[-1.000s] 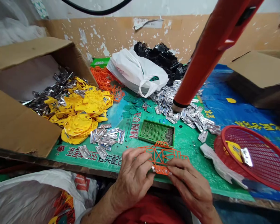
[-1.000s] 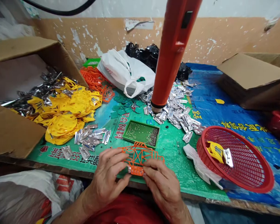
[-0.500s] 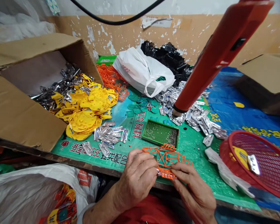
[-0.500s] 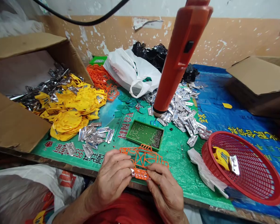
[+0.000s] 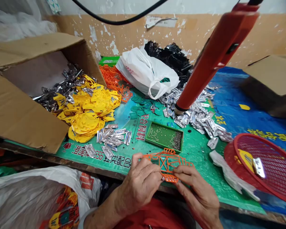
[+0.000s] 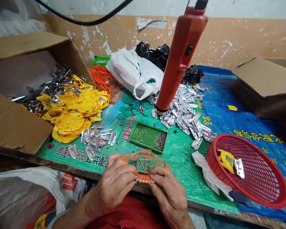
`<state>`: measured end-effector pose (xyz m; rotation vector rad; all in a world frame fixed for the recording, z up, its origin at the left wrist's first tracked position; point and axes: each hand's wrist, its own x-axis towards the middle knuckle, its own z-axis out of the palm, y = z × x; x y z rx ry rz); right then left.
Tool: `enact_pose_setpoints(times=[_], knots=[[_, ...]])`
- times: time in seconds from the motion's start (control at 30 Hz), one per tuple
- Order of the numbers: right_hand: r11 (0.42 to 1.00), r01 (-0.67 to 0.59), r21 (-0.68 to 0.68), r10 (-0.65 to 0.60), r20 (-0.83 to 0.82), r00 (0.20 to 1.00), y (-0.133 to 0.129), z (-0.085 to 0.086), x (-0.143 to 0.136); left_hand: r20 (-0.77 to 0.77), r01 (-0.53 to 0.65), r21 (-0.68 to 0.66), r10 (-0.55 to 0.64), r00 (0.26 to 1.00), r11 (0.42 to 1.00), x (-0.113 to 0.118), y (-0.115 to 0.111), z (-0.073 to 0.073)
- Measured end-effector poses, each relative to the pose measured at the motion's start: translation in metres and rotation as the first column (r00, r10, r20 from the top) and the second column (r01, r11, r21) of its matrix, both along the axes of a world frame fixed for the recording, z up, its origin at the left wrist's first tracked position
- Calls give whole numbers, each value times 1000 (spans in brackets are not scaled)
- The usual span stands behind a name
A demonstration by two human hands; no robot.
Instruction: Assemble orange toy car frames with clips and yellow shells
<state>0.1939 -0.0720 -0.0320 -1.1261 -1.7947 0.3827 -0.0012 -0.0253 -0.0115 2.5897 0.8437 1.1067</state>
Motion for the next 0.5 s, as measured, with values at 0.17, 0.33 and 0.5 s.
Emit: enact_pose_setpoints(times=[0.17,0.33,0.5], knots=[[1000,19,20,-19,22,1000,-1,0,0,-89,18,-24,-20,996,1000,-1,1,2],[994,105,29,-105,-18,994,1,-1,-9,-93,-1,-37,-2,996,999,3,0,3],[986,168,-8,-168,-87,982,-1,-3,-16,-154,22,-66,-32,988,998,3,-2,7]])
